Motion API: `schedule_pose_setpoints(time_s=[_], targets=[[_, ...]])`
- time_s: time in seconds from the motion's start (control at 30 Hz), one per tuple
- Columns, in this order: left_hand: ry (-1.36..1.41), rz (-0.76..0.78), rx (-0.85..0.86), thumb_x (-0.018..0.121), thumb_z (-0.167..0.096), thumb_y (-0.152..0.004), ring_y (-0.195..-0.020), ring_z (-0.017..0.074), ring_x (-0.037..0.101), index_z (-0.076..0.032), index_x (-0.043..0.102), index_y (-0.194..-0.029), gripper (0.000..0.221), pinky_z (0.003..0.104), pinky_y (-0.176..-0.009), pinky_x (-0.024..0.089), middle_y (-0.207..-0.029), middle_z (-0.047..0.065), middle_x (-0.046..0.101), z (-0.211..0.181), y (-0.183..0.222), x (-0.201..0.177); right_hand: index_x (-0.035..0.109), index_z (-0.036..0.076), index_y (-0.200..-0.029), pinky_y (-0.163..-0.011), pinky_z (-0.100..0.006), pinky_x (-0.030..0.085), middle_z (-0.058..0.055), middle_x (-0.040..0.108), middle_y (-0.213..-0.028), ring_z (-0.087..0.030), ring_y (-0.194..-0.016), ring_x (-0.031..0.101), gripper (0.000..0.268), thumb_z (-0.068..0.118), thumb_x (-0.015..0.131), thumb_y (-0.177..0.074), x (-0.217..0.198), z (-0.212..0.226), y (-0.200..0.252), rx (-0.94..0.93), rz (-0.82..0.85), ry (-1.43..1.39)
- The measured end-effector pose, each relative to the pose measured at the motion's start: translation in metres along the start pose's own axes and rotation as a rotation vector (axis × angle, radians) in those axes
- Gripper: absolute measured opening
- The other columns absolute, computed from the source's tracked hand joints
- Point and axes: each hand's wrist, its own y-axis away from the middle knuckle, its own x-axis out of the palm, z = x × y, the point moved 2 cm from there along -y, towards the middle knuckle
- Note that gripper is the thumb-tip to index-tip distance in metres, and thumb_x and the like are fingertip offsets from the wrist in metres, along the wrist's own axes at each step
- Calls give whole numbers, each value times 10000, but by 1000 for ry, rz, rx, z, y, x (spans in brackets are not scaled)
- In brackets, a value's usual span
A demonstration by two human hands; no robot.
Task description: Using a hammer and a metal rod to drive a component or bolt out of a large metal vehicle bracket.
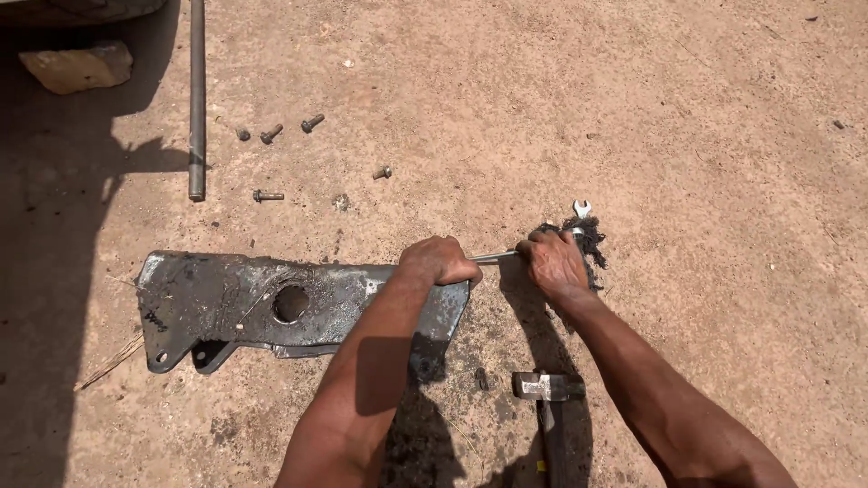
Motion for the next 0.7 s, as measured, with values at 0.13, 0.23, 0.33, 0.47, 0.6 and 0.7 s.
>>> schedule_pose_setpoints(time_s=[0.13,0.23,0.33,0.47,0.6,0.7], targets=[[34,21,-23,769,-548,-670,-1123,303,695,-133,759,-1215,685,547,-912,578,-1242,121,729,2,-11,1,783,148,-1048,-1034,-392,411,-47,698,-975,-195,-999,633,283,164,501,-1057,-55,30,-10,-158,-51,147],[41,46,-27,770,-545,-667,-1120,302,692,-126,762,-1205,682,565,-909,557,-1228,116,746,2,-12,5,769,126,-965,-1038,-383,397,-58,684,-950,-195,-1042,616,218,159,554,-985,-75,48,-7,-311,-52,337],[73,23,-29,764,-519,-663,-1090,294,730,-104,789,-1171,657,545,-879,589,-1191,135,780,0,-8,1,774,123,-950,-1061,-388,384,-48,684,-934,-184,-1025,616,215,104,560,-969,-73,41,-6,-292,-65,243],[66,4,-45,779,-517,-669,-1071,309,714,-107,778,-1166,645,558,-877,578,-1170,131,767,4,-7,3,778,106,-946,-1047,-435,370,-49,689,-929,-194,-976,616,213,109,565,-938,-65,45,-5,-304,-65,240],[26,57,-7,786,-562,-692,-1049,316,707,-91,755,-1183,681,572,-885,552,-1141,120,772,5,-17,6,783,96,-965,-1111,-400,359,-49,693,-927,-181,-988,615,264,112,524,-1013,-87,68,-10,-330,4,370],[19,21,8,761,-618,-712,-1039,302,697,-86,787,-1160,695,566,-867,568,-1127,125,753,8,-25,10,782,120,-1050,-1127,-428,357,-60,710,-936,-197,-1001,624,267,84,518,-1035,-65,44,-11,-324,-52,274]])
